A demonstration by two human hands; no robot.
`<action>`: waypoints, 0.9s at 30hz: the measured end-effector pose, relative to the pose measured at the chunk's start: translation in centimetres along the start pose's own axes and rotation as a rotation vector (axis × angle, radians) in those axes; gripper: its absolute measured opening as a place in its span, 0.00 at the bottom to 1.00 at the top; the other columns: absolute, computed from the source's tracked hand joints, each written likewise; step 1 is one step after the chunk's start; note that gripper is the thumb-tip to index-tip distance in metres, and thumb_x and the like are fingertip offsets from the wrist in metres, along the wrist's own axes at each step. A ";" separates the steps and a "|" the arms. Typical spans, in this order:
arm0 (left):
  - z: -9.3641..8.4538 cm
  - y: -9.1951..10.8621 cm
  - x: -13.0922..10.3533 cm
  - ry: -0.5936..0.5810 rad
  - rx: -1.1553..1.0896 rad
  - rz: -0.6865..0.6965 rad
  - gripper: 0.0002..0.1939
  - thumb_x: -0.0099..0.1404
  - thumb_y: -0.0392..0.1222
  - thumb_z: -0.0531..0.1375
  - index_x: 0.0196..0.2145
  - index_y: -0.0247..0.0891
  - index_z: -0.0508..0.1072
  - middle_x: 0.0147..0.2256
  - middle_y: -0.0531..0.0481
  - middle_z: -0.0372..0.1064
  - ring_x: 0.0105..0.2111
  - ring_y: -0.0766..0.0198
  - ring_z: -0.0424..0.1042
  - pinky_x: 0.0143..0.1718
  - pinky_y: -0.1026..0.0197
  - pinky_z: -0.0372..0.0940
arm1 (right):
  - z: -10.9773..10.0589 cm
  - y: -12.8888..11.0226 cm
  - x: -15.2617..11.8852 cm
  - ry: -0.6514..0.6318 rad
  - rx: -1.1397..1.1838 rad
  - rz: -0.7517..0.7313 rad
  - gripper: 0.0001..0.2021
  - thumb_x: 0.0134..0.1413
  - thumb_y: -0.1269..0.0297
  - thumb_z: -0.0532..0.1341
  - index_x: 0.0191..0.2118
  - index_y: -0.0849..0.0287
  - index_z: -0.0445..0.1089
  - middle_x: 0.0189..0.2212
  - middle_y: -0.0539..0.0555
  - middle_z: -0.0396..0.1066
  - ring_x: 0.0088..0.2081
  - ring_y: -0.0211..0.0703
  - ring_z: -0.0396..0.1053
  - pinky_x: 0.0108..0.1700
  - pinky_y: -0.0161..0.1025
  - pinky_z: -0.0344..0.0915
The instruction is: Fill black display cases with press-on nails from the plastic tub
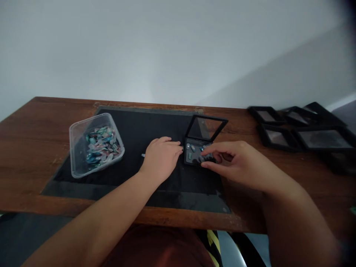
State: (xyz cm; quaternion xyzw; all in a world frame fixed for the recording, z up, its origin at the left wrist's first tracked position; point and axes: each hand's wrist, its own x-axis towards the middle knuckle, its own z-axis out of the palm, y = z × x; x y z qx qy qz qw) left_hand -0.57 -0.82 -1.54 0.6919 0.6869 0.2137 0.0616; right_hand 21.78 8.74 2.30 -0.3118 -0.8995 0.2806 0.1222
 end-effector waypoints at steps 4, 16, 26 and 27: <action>0.2 -0.4 0.0 0.039 -0.017 0.011 0.11 0.72 0.38 0.61 0.43 0.46 0.84 0.47 0.51 0.83 0.53 0.52 0.77 0.56 0.45 0.70 | -0.3 0.6 0.2 0.024 0.057 0.031 0.15 0.58 0.49 0.68 0.43 0.54 0.80 0.23 0.47 0.65 0.24 0.35 0.62 0.27 0.35 0.56; -0.6 -0.8 -0.7 0.069 0.047 0.032 0.11 0.72 0.34 0.59 0.42 0.42 0.82 0.42 0.49 0.83 0.42 0.55 0.78 0.46 0.52 0.72 | 0.1 0.8 0.4 -0.013 0.021 0.001 0.15 0.59 0.48 0.66 0.43 0.54 0.78 0.23 0.47 0.65 0.25 0.35 0.62 0.27 0.35 0.56; -0.5 -0.7 -0.9 0.049 0.070 0.016 0.13 0.73 0.39 0.60 0.51 0.43 0.81 0.39 0.45 0.81 0.41 0.55 0.78 0.43 0.54 0.73 | 0.0 0.9 0.1 0.004 -0.001 -0.006 0.14 0.59 0.49 0.67 0.43 0.54 0.78 0.23 0.47 0.67 0.24 0.36 0.64 0.27 0.35 0.56; -0.4 -0.6 -0.8 0.045 0.071 0.011 0.14 0.73 0.39 0.60 0.52 0.43 0.80 0.40 0.45 0.81 0.41 0.54 0.78 0.43 0.53 0.73 | 0.0 0.9 0.1 0.002 -0.003 -0.004 0.14 0.59 0.49 0.67 0.43 0.54 0.78 0.23 0.47 0.67 0.25 0.36 0.64 0.27 0.35 0.56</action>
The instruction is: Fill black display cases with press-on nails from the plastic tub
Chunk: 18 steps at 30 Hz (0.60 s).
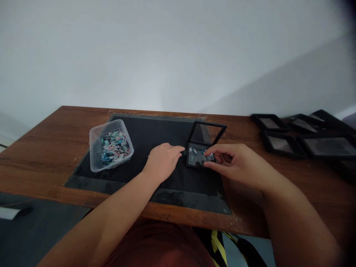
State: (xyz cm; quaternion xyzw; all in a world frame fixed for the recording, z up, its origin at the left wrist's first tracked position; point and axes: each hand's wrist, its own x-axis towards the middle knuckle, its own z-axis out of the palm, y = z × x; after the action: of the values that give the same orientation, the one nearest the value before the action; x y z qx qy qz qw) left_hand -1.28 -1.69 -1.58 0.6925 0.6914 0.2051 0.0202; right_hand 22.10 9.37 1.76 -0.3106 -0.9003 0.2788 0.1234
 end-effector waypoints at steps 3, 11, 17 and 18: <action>0.0 0.1 0.4 -0.019 0.005 -0.008 0.14 0.73 0.40 0.59 0.53 0.43 0.80 0.40 0.44 0.80 0.42 0.53 0.78 0.44 0.52 0.72 | 0.0 -0.1 0.0 -0.003 0.003 0.021 0.15 0.59 0.49 0.67 0.43 0.53 0.78 0.23 0.47 0.67 0.25 0.37 0.64 0.27 0.36 0.56; -0.5 1.0 0.4 -0.094 -0.006 0.032 0.13 0.74 0.34 0.55 0.47 0.39 0.80 0.41 0.45 0.81 0.45 0.53 0.76 0.47 0.51 0.71 | -0.1 -0.2 0.0 -0.016 0.003 0.028 0.15 0.60 0.48 0.66 0.43 0.53 0.78 0.23 0.47 0.66 0.25 0.37 0.63 0.27 0.36 0.57; -0.9 1.5 -0.5 -0.114 -0.027 -0.011 0.15 0.74 0.32 0.54 0.50 0.38 0.78 0.40 0.43 0.80 0.44 0.53 0.77 0.46 0.51 0.73 | -0.1 -0.4 0.0 -0.012 -0.009 0.018 0.15 0.60 0.48 0.66 0.43 0.53 0.79 0.22 0.47 0.66 0.24 0.36 0.63 0.27 0.35 0.56; -1.1 1.4 -0.6 -0.115 -0.037 -0.023 0.15 0.73 0.32 0.54 0.51 0.39 0.78 0.40 0.43 0.80 0.43 0.53 0.77 0.46 0.50 0.73 | -0.1 -0.4 0.0 -0.012 -0.006 0.021 0.15 0.60 0.48 0.66 0.43 0.53 0.79 0.22 0.47 0.66 0.24 0.36 0.63 0.27 0.35 0.56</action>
State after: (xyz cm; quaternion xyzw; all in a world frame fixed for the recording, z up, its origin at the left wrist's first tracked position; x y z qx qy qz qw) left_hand -0.22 -2.61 -0.29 0.6947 0.6930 0.1775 0.0753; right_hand 21.93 9.15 2.10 -0.3186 -0.8987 0.2790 0.1143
